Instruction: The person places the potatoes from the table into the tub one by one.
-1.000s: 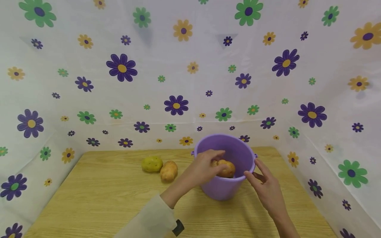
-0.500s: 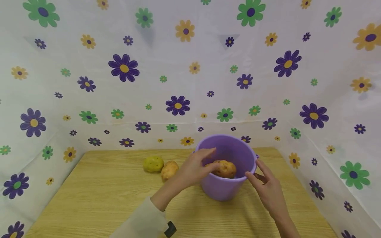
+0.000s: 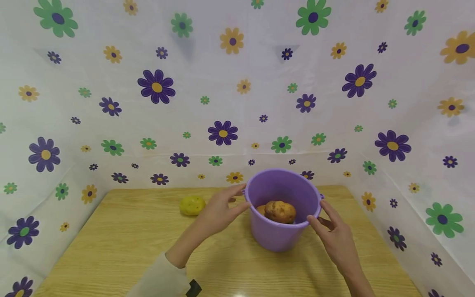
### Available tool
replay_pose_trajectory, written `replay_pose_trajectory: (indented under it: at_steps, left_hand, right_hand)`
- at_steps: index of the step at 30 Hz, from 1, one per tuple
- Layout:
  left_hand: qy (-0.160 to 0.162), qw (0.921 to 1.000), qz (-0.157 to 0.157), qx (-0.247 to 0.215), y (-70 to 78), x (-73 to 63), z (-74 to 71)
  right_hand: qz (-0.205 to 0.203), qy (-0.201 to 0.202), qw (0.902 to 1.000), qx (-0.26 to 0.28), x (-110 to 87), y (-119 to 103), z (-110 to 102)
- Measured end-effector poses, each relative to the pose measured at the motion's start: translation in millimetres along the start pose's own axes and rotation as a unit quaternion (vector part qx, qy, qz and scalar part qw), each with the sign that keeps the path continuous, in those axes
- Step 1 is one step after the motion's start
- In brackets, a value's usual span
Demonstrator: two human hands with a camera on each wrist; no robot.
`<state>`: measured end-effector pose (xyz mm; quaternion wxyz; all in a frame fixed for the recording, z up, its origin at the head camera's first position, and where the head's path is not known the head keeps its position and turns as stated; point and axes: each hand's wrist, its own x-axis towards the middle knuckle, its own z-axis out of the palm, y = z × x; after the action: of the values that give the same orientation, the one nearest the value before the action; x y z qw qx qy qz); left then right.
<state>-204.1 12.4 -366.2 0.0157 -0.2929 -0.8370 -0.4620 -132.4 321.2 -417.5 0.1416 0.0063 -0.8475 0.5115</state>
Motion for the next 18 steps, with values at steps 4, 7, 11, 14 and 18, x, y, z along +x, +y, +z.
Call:
replay_pose_trajectory:
  at_steps: [4,7,11,14,18]
  left_hand:
    - [0.010,0.9998,-0.016,0.009,-6.9,-8.3,-8.6]
    - [0.016,0.9989,-0.039,0.020,-11.7,-14.1,-15.2]
    - [0.028,0.9985,-0.045,0.017,-19.0,-20.5,-23.7]
    - [0.033,0.9975,-0.058,0.024,-24.0,-24.9,-29.4]
    - [0.040,0.9963,-0.070,0.029,-30.7,-31.0,-36.4]
  right_hand:
    - [0.005,-0.001,0.9999,-0.009,-0.1,-1.3,-0.1]
    - [0.009,0.000,0.9999,-0.012,-0.2,-1.9,-0.2]
    - [0.011,-0.002,0.9999,-0.011,-0.4,-2.1,-0.1]
    - [0.011,-0.004,0.9999,-0.010,-0.6,-1.7,0.0]
    - [0.015,-0.006,0.9998,-0.008,-1.3,-2.2,-0.3]
